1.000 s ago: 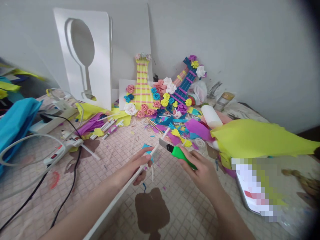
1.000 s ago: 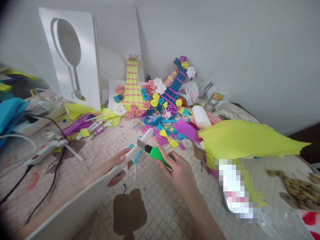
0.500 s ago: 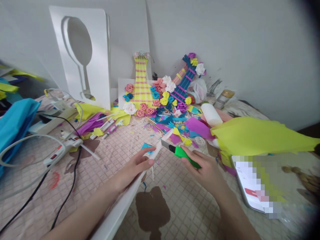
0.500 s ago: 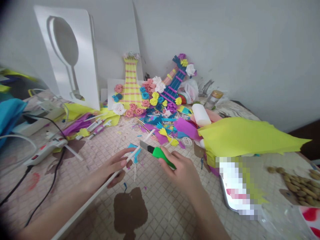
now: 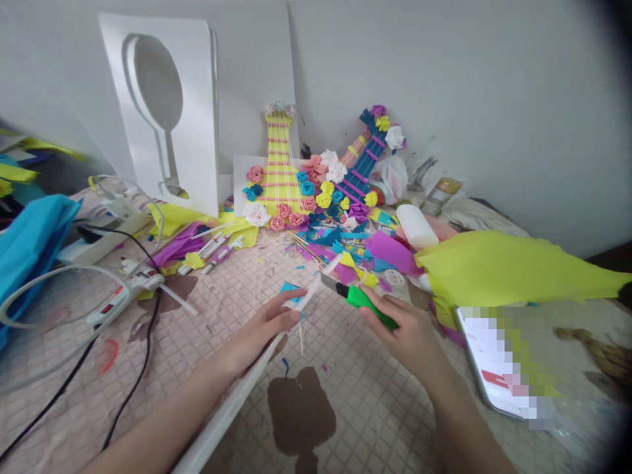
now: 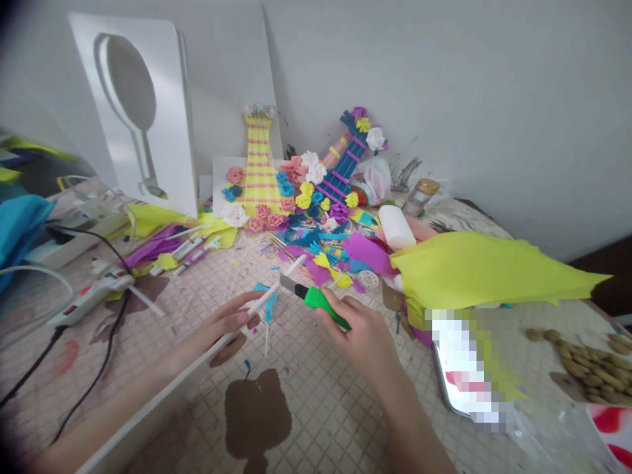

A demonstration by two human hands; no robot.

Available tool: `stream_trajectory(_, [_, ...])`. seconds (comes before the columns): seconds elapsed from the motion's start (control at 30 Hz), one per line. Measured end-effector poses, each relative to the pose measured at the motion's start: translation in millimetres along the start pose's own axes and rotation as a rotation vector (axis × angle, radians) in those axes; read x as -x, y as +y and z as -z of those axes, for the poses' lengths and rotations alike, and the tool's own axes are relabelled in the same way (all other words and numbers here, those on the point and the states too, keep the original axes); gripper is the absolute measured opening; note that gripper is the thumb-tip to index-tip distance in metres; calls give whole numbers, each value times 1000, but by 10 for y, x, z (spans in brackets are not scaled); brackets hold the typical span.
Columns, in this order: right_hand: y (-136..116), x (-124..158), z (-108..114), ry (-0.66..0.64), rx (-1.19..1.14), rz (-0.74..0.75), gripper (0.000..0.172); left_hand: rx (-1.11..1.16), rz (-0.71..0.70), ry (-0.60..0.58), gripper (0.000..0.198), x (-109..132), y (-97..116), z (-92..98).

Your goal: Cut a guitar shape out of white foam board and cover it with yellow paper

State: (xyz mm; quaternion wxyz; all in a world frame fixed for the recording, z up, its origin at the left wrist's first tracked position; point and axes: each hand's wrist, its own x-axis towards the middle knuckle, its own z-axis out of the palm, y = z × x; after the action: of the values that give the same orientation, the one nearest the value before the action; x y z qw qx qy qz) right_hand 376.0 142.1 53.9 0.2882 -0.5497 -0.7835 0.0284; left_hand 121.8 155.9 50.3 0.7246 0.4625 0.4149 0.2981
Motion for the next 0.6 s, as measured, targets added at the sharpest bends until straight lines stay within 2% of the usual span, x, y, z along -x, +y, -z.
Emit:
stream_trajectory(0.33, [-13, 15, 11, -43, -38, 29, 37, -221, -51, 70, 63, 16, 21, -14])
stream_trajectory(0.6, [51, 10, 36, -10, -8, -17, 36, -192, -53, 30, 60, 2, 0, 19])
